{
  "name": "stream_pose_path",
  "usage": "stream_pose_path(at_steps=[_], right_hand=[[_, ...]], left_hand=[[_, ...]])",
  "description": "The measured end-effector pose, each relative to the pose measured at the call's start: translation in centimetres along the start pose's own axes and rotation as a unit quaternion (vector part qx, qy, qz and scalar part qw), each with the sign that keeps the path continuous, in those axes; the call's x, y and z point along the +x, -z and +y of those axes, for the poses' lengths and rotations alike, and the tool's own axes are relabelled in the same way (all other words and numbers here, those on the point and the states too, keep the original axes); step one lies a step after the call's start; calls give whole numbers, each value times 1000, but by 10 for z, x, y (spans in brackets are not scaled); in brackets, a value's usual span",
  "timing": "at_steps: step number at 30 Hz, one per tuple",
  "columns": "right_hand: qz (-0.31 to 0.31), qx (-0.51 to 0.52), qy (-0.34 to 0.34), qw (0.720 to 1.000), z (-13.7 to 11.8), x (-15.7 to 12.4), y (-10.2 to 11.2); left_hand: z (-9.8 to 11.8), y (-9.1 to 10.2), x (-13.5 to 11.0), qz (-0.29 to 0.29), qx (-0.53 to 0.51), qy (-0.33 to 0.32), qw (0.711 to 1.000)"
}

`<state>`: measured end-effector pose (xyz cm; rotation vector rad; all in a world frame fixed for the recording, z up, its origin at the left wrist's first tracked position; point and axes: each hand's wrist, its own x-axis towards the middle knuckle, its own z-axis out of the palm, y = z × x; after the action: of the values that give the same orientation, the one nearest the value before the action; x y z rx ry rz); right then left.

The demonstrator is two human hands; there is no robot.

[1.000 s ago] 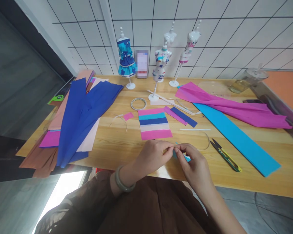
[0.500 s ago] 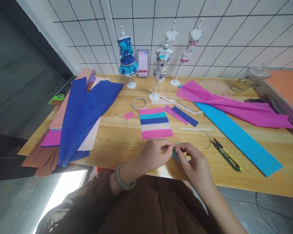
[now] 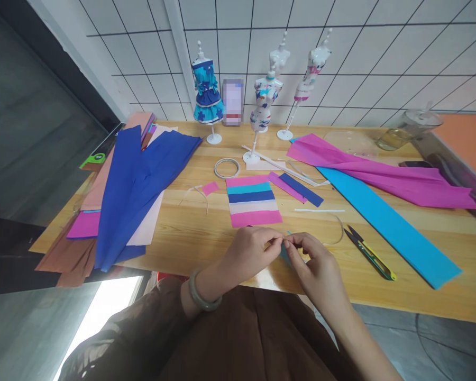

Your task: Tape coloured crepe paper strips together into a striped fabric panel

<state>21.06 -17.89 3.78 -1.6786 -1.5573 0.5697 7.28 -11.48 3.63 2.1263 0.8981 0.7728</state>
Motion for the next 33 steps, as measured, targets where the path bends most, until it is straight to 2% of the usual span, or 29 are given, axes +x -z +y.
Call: stream_pose_path(at_steps=[8, 16, 24, 33], right_hand=[[8, 33, -14, 999, 4, -1, -1], [22, 7, -4, 1000, 2, -1, -1], [9, 35, -13, 999, 2, -2, -1], [14, 48, -32, 998, 4, -3, -1]], left_hand=[[-1, -3, -1, 17, 0, -5, 1000], [-1, -2, -2, 18, 42, -37, 998], [0, -2, -3, 8, 26, -16, 1000], [3, -1, -5, 10, 65, -50, 997]])
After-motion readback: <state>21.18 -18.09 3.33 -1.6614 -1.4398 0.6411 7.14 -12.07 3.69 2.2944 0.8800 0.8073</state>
